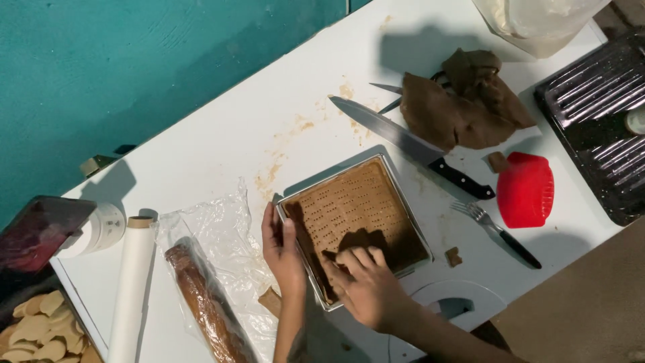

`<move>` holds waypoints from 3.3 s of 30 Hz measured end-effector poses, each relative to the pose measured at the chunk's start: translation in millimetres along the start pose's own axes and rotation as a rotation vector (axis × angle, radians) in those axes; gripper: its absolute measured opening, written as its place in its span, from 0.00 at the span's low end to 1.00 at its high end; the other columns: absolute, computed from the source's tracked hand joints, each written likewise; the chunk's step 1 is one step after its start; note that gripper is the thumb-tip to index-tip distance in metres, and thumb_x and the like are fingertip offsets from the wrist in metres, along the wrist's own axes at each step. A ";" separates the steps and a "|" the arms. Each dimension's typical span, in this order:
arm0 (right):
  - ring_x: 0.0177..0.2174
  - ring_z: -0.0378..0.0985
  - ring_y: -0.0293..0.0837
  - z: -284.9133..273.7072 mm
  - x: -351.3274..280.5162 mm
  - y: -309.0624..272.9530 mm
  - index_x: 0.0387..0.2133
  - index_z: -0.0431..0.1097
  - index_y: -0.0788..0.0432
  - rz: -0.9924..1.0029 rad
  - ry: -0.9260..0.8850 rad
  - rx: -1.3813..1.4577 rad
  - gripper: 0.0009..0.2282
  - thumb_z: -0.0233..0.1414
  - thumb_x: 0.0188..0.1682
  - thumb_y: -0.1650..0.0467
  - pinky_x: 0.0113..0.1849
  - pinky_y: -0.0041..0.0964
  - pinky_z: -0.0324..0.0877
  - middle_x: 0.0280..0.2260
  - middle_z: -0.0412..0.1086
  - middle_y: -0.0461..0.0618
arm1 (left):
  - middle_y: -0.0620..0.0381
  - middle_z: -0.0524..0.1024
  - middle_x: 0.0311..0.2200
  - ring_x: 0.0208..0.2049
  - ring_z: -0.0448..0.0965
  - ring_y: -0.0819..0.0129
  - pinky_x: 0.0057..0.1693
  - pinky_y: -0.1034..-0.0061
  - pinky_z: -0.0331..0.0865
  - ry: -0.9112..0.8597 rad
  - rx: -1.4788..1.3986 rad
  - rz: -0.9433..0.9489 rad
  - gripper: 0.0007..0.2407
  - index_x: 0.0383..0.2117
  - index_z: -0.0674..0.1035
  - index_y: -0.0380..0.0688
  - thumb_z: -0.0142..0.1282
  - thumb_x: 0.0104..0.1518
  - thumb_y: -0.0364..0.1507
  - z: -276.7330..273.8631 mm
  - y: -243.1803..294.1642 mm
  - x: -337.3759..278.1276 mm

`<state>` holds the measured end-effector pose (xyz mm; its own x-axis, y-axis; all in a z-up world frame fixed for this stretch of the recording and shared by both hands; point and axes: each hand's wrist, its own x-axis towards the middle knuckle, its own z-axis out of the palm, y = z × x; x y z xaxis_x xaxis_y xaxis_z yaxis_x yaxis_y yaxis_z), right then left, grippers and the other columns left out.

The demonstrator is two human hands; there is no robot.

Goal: Lining a square baking pan with strips of brown dough, pressing them into place with hands and a scraper.

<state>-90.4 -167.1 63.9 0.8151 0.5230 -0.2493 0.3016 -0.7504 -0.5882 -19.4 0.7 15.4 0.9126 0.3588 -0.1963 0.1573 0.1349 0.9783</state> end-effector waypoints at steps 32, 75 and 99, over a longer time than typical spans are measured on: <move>0.55 0.65 0.59 29.0 -3.7 -17.2 0.57 0.67 0.65 -0.001 0.441 0.123 0.23 0.52 0.52 0.63 0.52 0.54 0.58 0.54 0.66 0.59 | 0.41 0.77 0.21 0.23 0.79 0.46 0.33 0.58 0.71 0.047 1.150 0.314 0.27 0.66 0.61 0.39 0.57 0.60 0.26 22.8 18.2 21.1; 0.70 0.43 0.63 -2.1 77.1 -0.7 0.63 0.52 0.72 -0.106 0.441 0.238 0.31 0.49 0.44 0.71 0.60 0.63 0.40 0.54 0.69 0.73 | 0.48 0.80 0.42 0.39 0.78 0.71 0.47 0.79 0.73 0.091 0.019 -0.038 0.16 0.57 0.75 0.27 0.55 0.62 0.17 -2.6 -33.8 11.0; 0.68 0.51 0.59 -12.3 51.1 -1.6 0.62 0.55 0.70 -0.079 0.249 0.260 0.30 0.51 0.45 0.70 0.61 0.61 0.42 0.60 0.62 0.67 | 0.50 0.80 0.47 0.44 0.78 0.73 0.53 0.79 0.73 0.098 -0.086 0.005 0.17 0.56 0.76 0.27 0.58 0.62 0.24 1.8 -29.7 9.8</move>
<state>-43.1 -144.1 61.5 0.8992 0.4370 -0.0190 0.2588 -0.5666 -0.7823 -14.5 -1.5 -15.6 0.8713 0.4476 -0.2012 0.1163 0.2100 0.9708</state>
